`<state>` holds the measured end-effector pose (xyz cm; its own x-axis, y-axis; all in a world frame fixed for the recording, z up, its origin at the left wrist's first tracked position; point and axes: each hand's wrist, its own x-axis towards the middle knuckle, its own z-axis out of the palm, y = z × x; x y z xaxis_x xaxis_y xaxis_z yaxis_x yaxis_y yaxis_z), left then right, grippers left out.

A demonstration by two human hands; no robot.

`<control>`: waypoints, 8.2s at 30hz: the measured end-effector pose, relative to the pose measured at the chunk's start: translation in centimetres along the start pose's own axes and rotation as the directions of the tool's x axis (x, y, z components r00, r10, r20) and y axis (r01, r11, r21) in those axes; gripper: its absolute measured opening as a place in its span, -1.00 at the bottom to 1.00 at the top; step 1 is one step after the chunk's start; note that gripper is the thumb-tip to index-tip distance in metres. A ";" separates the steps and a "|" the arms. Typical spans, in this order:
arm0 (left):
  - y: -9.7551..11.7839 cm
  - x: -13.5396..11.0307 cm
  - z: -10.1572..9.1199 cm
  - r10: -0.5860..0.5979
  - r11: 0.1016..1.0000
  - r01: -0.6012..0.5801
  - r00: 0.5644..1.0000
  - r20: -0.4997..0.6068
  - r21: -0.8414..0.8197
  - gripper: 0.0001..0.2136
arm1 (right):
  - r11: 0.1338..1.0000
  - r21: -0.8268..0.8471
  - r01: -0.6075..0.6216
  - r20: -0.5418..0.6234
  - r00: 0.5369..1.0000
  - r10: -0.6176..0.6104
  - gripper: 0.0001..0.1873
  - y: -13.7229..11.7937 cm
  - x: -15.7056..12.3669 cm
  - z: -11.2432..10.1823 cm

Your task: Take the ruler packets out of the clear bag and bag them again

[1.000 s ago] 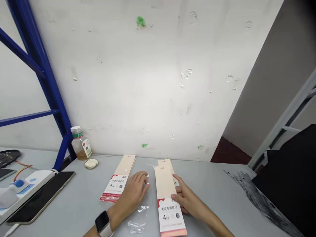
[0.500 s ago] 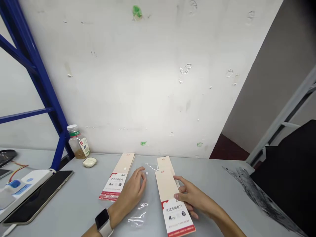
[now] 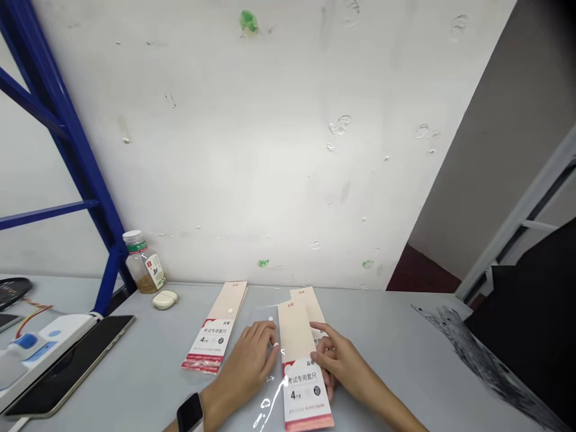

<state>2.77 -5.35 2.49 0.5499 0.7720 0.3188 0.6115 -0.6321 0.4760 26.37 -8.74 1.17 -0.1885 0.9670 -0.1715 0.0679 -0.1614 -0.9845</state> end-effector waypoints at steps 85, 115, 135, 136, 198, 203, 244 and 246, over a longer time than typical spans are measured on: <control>0.9 0.2 0.0 -0.359 0.375 0.421 0.888 0.289 -0.826 -0.57 | 0.945 0.325 0.032 0.105 0.992 -0.069 -0.38 1.0 1.2 2.2; 0.3 -0.3 0.3 0.052 0.991 -0.045 0.998 -0.047 0.128 -0.85 | 0.982 0.188 0.006 0.042 0.999 -0.014 -0.50 1.2 0.8 2.5; -0.5 0.3 1.0 -0.030 0.998 0.028 0.999 0.030 0.054 -0.88 | 0.971 0.226 -0.081 0.036 0.997 0.075 -0.55 -1.6 -0.6 2.1; -0.5 0.3 1.0 -0.029 0.998 0.027 0.999 0.026 0.063 -0.87 | 0.968 0.231 -0.096 0.054 0.995 0.086 -0.55 -1.7 -0.7 2.0; -2.8 0.5 -1.1 0.072 0.873 -0.066 0.997 0.007 0.484 -0.75 | 0.879 -0.475 -0.036 -0.137 0.990 -0.034 -0.87 -0.6 0.5 -3.6; -2.1 0.6 -1.1 0.071 0.886 -0.079 0.997 0.036 0.457 -0.81 | 0.965 -0.258 0.036 -0.063 0.997 -0.054 -0.76 -0.4 0.7 -3.4; -1.0 0.3 0.5 0.028 0.933 -0.075 0.990 0.135 0.353 -0.72 | 0.998 0.058 0.008 0.024 1.000 -0.009 -0.44 0.3 0.7 0.4; -0.9 0.3 0.5 0.023 0.926 -0.074 0.990 0.141 0.371 -0.73 | 0.997 0.081 0.000 0.041 0.999 -0.003 -0.44 0.6 0.7 0.8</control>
<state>2.68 -4.54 1.70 0.6383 0.7404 0.2107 0.7365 -0.6670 0.1127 25.44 -8.28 0.44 -0.2289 0.9586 -0.1696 -0.0115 -0.1769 -0.9842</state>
